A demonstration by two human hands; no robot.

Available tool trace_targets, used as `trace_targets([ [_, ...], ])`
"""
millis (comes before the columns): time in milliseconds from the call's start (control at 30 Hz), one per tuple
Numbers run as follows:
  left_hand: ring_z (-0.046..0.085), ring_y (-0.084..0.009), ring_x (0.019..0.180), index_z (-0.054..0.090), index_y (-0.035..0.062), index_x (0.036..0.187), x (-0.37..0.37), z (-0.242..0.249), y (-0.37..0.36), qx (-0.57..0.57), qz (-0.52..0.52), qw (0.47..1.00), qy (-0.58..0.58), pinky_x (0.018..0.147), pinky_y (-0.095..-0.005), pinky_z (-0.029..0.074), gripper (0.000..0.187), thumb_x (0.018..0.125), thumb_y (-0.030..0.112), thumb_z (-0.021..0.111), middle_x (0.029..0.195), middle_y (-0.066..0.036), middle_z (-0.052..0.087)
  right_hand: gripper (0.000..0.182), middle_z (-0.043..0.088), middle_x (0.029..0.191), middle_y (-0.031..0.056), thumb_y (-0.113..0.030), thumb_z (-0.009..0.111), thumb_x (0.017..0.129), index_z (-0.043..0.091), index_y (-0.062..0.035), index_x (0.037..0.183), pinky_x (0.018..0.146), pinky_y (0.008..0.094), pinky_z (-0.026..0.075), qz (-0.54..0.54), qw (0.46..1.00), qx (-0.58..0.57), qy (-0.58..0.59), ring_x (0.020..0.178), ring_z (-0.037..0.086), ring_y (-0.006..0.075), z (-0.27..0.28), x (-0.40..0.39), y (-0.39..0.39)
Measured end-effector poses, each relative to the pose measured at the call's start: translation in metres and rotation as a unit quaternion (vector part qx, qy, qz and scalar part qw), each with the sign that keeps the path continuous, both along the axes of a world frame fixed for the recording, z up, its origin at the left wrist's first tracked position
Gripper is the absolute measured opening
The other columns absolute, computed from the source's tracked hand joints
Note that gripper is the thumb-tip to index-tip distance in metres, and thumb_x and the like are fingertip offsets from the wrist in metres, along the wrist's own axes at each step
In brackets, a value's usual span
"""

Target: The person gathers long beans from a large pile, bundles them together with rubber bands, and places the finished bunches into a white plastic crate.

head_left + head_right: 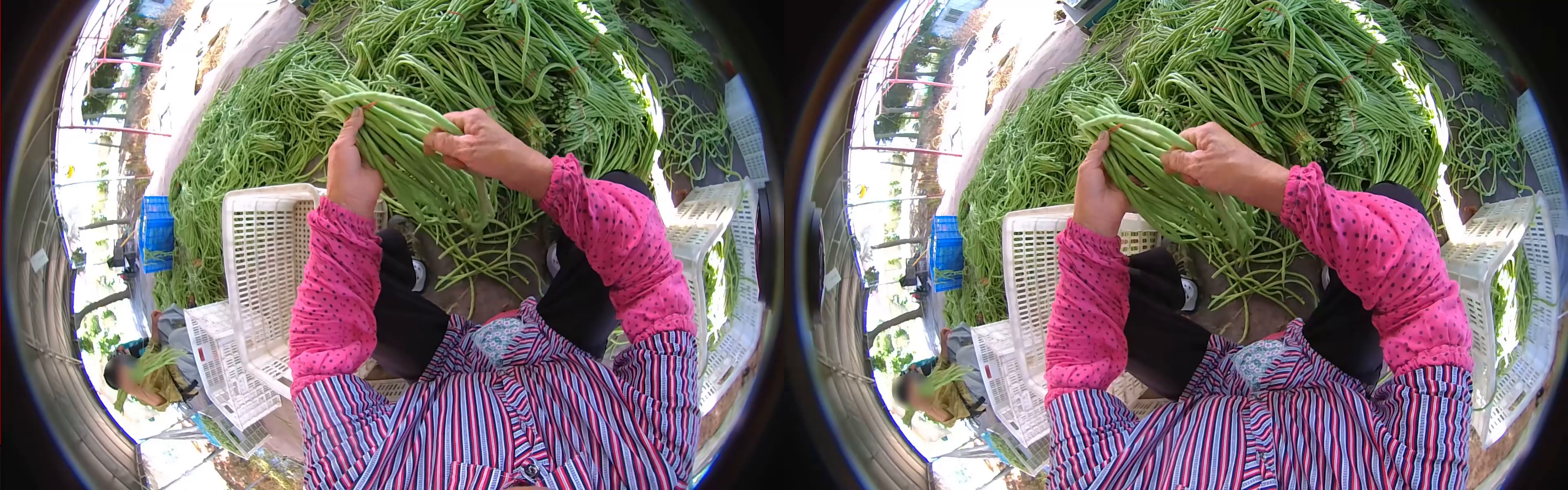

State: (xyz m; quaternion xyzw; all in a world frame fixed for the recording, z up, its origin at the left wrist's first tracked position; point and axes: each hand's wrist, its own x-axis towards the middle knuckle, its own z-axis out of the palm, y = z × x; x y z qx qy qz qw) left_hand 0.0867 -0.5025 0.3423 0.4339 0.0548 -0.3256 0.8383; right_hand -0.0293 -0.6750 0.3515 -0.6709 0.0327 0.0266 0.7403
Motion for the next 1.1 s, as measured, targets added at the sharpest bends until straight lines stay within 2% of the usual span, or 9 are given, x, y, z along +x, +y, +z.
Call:
trace_targets([
  [133, 0.061, -0.0280, 0.099, 0.058, 0.0072, 0.111, 0.022, -0.002, 0.021, -0.011, 0.074, 0.997, -0.008, 0.088, -0.0469, 0.050, 0.027, 0.099, 0.026, 0.043, 0.108, -0.012, 0.062, 0.026, 0.045, 0.056, -0.0061, -0.027, 0.056, 0.093, 0.060, -0.0043, 0.080, 0.047, 0.0220, 0.029, 0.071, 0.997, -0.001, 0.043, 0.050, 0.037, 0.0024, 0.018, -0.030, -0.010],
  [267, 0.058, -0.0315, 0.104, 0.056, 0.0068, 0.115, 0.038, 0.003, 0.043, -0.031, 0.134, 0.990, -0.016, 0.093, -0.0513, 0.046, 0.032, 0.100, 0.028, 0.038, 0.114, -0.013, 0.060, 0.032, 0.043, 0.054, -0.0059, -0.032, 0.055, 0.094, 0.059, -0.0056, 0.077, 0.049, 0.0209, 0.031, -0.041, 0.999, -0.013, 0.028, 0.051, 0.039, 0.0030, 0.021, -0.040, -0.029],
  [300, 0.058, -0.0315, 0.104, 0.056, 0.0068, 0.115, 0.035, 0.007, 0.042, -0.029, 0.130, 0.991, -0.018, 0.093, -0.0513, 0.046, 0.032, 0.100, 0.028, 0.038, 0.114, -0.013, 0.060, 0.033, 0.043, 0.053, -0.0057, -0.034, 0.054, 0.094, 0.059, -0.0059, 0.077, 0.050, 0.0202, 0.032, -0.103, 0.994, -0.032, 0.019, 0.051, 0.040, 0.0034, 0.021, -0.040, -0.031],
  [433, 0.058, -0.0316, 0.103, 0.055, 0.0050, 0.116, 0.023, 0.012, 0.031, -0.042, 0.082, 0.994, -0.062, 0.089, -0.0492, 0.049, 0.033, 0.099, 0.028, 0.039, 0.115, -0.013, 0.059, 0.030, 0.048, 0.055, -0.0033, -0.032, 0.056, 0.094, 0.062, -0.0036, 0.086, 0.055, 0.0199, 0.044, -0.108, 0.993, 0.033, -0.043, 0.059, 0.054, 0.0047, -0.004, -0.029, -0.039],
  [600, 0.059, -0.0356, 0.102, 0.051, 0.0023, 0.121, 0.008, 0.024, 0.013, -0.101, 0.009, 0.992, -0.070, 0.090, -0.0492, 0.051, 0.037, 0.099, 0.029, 0.042, 0.114, -0.015, 0.059, 0.022, 0.056, 0.062, 0.0002, -0.019, 0.057, 0.094, 0.063, 0.0010, 0.089, 0.050, 0.0223, 0.043, -0.115, 0.989, 0.082, -0.046, 0.056, 0.052, 0.0067, 0.012, -0.019, -0.016],
  [733, 0.059, -0.0356, 0.102, 0.051, 0.0037, 0.123, -0.008, 0.023, -0.004, -0.098, -0.019, 0.993, -0.060, 0.089, -0.0506, 0.048, 0.036, 0.098, 0.028, 0.044, 0.115, -0.017, 0.059, 0.019, 0.059, 0.066, 0.0026, -0.018, 0.063, 0.089, 0.066, 0.0009, 0.090, 0.052, 0.0253, 0.040, -0.130, 0.983, 0.009, -0.131, 0.058, 0.044, 0.0056, 0.003, -0.009, 0.012],
  [833, 0.058, -0.0372, 0.103, 0.052, 0.0045, 0.120, -0.016, 0.025, -0.014, -0.091, 0.008, 0.995, -0.038, 0.090, -0.0509, 0.047, 0.033, 0.098, 0.027, 0.043, 0.115, -0.016, 0.059, 0.022, 0.060, 0.068, 0.0123, -0.018, 0.067, 0.084, 0.063, 0.0037, 0.085, 0.058, 0.0321, 0.045, -0.191, 0.963, -0.170, -0.084, 0.059, 0.054, 0.0167, 0.003, -0.008, 0.015],
  [933, 0.058, -0.0336, 0.103, 0.053, 0.0050, 0.117, -0.013, 0.023, -0.014, -0.087, 0.009, 0.996, -0.037, 0.092, -0.0488, 0.046, 0.029, 0.098, 0.025, 0.043, 0.114, -0.014, 0.059, 0.021, 0.062, 0.074, 0.0143, -0.017, 0.067, 0.083, 0.062, 0.0030, 0.082, 0.060, 0.0333, 0.046, -0.279, 0.943, -0.138, -0.115, 0.063, 0.058, 0.0209, -0.002, -0.001, 0.015],
  [1100, 0.057, -0.0248, 0.102, 0.055, 0.0055, 0.116, -0.013, 0.023, -0.010, -0.079, 0.060, 0.995, -0.010, 0.092, -0.0433, 0.046, 0.027, 0.098, 0.022, 0.044, 0.111, -0.009, 0.060, 0.020, 0.061, 0.077, 0.0150, -0.019, 0.067, 0.082, 0.064, 0.0004, 0.088, 0.063, 0.0357, 0.046, -0.232, 0.946, -0.187, -0.128, 0.068, 0.060, 0.0257, -0.009, -0.004, 0.014],
])
